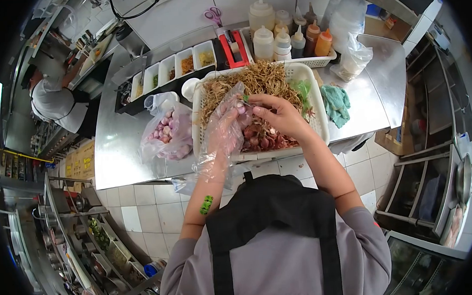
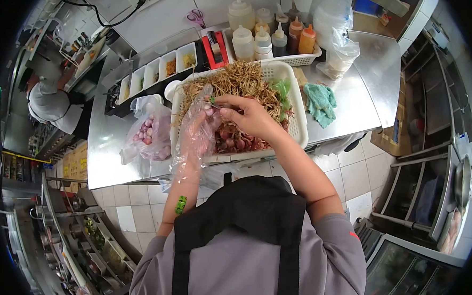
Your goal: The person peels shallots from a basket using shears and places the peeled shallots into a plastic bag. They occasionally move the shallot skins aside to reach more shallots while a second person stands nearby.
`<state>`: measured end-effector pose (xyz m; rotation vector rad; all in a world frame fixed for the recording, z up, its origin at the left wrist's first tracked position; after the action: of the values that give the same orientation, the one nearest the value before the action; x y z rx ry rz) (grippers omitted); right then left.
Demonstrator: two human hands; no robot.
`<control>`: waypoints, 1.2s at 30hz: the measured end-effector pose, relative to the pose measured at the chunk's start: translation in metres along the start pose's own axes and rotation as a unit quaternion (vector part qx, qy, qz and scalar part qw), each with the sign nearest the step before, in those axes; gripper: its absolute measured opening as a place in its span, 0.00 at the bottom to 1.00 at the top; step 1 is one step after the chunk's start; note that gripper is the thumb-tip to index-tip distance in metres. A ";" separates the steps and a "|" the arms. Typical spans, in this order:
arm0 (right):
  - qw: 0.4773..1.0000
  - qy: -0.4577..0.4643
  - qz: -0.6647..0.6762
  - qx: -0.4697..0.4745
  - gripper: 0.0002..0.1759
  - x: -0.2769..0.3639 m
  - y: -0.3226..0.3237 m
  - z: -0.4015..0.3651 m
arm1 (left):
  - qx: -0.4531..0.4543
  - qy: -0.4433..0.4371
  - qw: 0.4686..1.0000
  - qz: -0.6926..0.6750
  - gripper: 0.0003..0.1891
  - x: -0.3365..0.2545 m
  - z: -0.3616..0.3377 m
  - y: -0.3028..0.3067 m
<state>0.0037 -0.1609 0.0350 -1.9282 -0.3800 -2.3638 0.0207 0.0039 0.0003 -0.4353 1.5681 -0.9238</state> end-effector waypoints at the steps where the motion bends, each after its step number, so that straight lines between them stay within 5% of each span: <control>1: 0.999 -0.025 0.013 0.016 0.17 0.000 0.000 0.000 | -0.003 0.008 1.000 -0.007 0.17 0.000 0.000 0.000; 6: 1.000 0.004 -0.026 -0.008 0.16 0.004 0.001 -0.001 | -0.025 0.028 0.999 -0.031 0.19 0.000 0.004 -0.001; 12: 0.996 0.022 -0.079 -0.034 0.15 0.010 0.004 -0.004 | 0.053 0.060 0.995 -0.056 0.22 -0.001 0.006 0.003; 18: 0.985 0.005 -0.159 -0.068 0.15 0.018 0.012 -0.006 | 0.128 0.071 0.958 -0.245 0.22 0.003 0.010 0.007; 20: 0.980 0.000 -0.183 -0.080 0.16 0.021 0.013 -0.007 | 0.031 0.050 0.988 -0.143 0.22 0.000 0.009 0.006; 24: 0.982 0.014 -0.180 -0.054 0.18 0.027 0.008 -0.014 | 0.038 0.020 0.985 -0.170 0.21 0.001 0.006 -0.005; 36: 0.951 0.036 -0.307 -0.004 0.19 0.041 0.003 -0.021 | -0.009 -0.116 0.990 0.079 0.21 0.000 -0.002 -0.007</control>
<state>-0.0249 -0.1646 0.0718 -1.9215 -1.1072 -2.7688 0.0175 0.0005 0.0057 -0.4088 1.3780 -0.7114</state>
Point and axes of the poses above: each hand's wrist, its own z-axis towards the middle knuckle, its own y-axis out of the back of the hand, x = y × z, the point moved 2 cm from there along z, towards the middle knuckle
